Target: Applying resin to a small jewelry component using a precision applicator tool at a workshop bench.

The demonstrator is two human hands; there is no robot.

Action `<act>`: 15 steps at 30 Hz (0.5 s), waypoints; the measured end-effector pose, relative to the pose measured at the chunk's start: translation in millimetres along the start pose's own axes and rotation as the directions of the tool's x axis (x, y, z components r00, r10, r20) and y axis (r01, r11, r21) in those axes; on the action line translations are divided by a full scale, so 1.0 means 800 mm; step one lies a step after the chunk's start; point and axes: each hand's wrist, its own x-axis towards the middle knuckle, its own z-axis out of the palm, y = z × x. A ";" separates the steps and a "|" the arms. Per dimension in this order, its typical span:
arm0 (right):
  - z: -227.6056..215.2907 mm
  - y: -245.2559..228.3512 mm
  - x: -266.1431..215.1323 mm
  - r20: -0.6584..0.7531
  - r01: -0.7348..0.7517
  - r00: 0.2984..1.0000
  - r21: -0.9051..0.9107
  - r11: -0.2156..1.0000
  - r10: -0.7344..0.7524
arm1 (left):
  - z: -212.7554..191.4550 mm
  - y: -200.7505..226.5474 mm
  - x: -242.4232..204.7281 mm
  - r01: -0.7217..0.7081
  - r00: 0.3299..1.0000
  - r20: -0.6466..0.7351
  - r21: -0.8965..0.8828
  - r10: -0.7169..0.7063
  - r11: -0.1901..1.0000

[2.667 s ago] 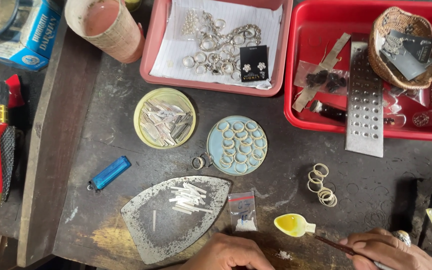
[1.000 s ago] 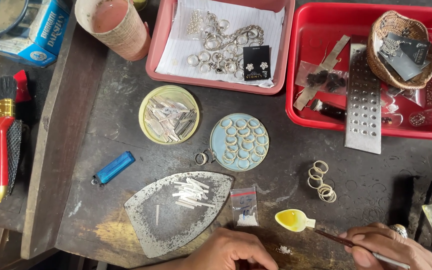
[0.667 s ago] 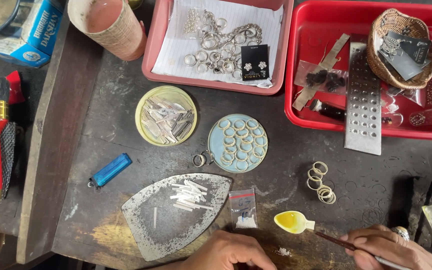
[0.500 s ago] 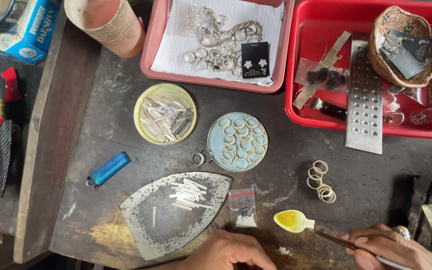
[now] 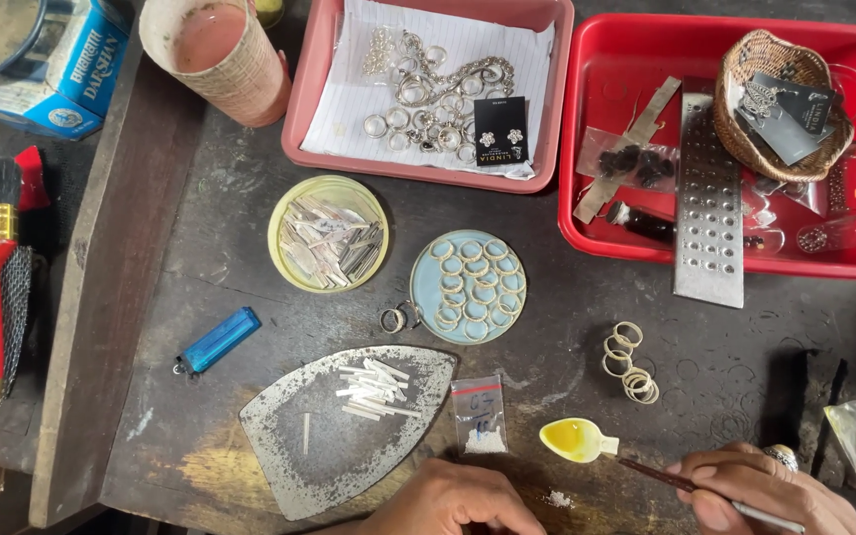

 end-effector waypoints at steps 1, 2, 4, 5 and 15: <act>-0.001 -0.015 0.002 -0.065 0.087 0.994 0.026 0.996 -0.085 | 0.000 0.000 0.000 0.021 1.000 0.003 0.000 -0.021 1.000; -0.001 -0.015 0.002 -0.065 0.084 0.995 0.026 0.996 -0.082 | 0.001 -0.002 0.000 0.022 1.000 0.005 -0.001 -0.022 1.000; -0.002 -0.013 0.005 -0.065 0.090 0.994 -0.017 0.996 -0.091 | 0.000 -0.005 0.000 -0.002 1.000 0.017 0.024 0.002 1.000; -0.001 0.002 -0.003 -0.065 0.087 0.994 -0.015 0.996 -0.088 | 0.000 -0.004 0.000 0.001 1.000 0.019 0.023 -0.001 1.000; 0.004 0.046 -0.015 0.097 -0.041 0.995 0.096 0.995 0.032 | 0.000 0.002 0.000 0.038 0.999 0.001 0.004 -0.038 0.999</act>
